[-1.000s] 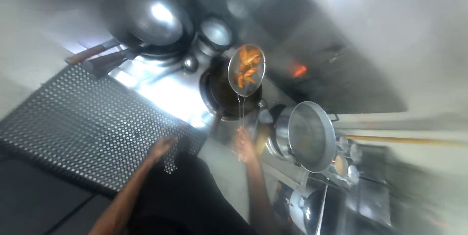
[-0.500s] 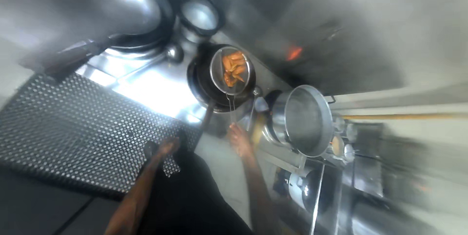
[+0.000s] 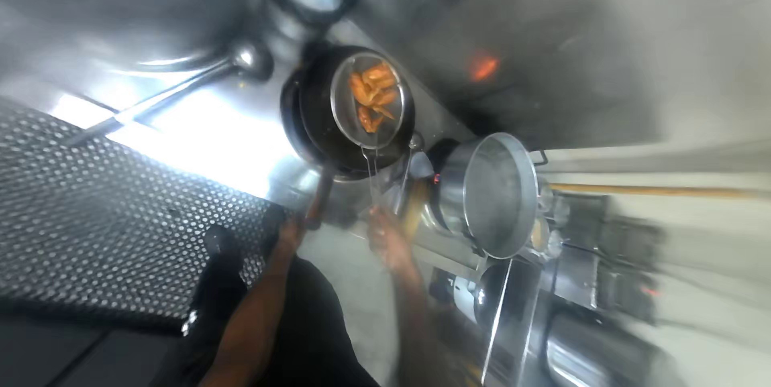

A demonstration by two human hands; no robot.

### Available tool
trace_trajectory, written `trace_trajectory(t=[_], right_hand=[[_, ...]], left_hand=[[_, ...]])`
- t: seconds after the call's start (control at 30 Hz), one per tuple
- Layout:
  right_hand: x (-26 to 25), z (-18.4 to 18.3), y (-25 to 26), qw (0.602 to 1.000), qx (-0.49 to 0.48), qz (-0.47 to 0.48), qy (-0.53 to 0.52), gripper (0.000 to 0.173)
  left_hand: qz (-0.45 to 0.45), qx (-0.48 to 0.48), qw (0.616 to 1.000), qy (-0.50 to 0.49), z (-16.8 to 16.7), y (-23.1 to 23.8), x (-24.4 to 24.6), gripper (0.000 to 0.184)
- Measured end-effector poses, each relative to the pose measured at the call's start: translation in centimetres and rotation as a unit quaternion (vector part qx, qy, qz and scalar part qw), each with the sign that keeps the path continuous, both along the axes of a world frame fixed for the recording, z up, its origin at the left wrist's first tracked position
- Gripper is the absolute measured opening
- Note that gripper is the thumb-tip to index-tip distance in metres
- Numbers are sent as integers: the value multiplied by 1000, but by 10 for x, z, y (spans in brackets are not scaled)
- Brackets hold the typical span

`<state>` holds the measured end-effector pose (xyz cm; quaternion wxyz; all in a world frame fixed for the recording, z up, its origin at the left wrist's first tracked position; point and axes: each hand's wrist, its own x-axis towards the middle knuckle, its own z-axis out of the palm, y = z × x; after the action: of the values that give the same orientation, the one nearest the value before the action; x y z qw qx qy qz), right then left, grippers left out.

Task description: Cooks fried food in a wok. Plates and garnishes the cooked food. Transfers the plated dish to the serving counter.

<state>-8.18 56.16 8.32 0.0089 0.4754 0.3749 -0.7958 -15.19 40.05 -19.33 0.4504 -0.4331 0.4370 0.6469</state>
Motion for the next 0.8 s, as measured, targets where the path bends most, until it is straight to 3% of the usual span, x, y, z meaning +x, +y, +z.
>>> trace_trajectory(t=[0.17, 0.33, 0.53, 0.7, 0.8], right_hand=[[4, 22, -8, 1000, 25, -7, 10, 25], [4, 28, -9, 999, 19, -9, 26, 25], [2, 20, -15, 1000, -6, -13, 14, 25], [9, 14, -21, 999, -2, -38, 14, 25], [7, 13, -26, 999, 20, -46, -5, 24]], left_hand=[[-67, 42, 997, -20, 0, 5, 0, 22], [13, 73, 996, -42, 6, 4, 1, 9], [21, 40, 999, 16, 0, 10, 9, 7], [54, 40, 998, 2, 4, 11, 7, 8], [18, 31, 999, 11, 8, 8, -1, 10]])
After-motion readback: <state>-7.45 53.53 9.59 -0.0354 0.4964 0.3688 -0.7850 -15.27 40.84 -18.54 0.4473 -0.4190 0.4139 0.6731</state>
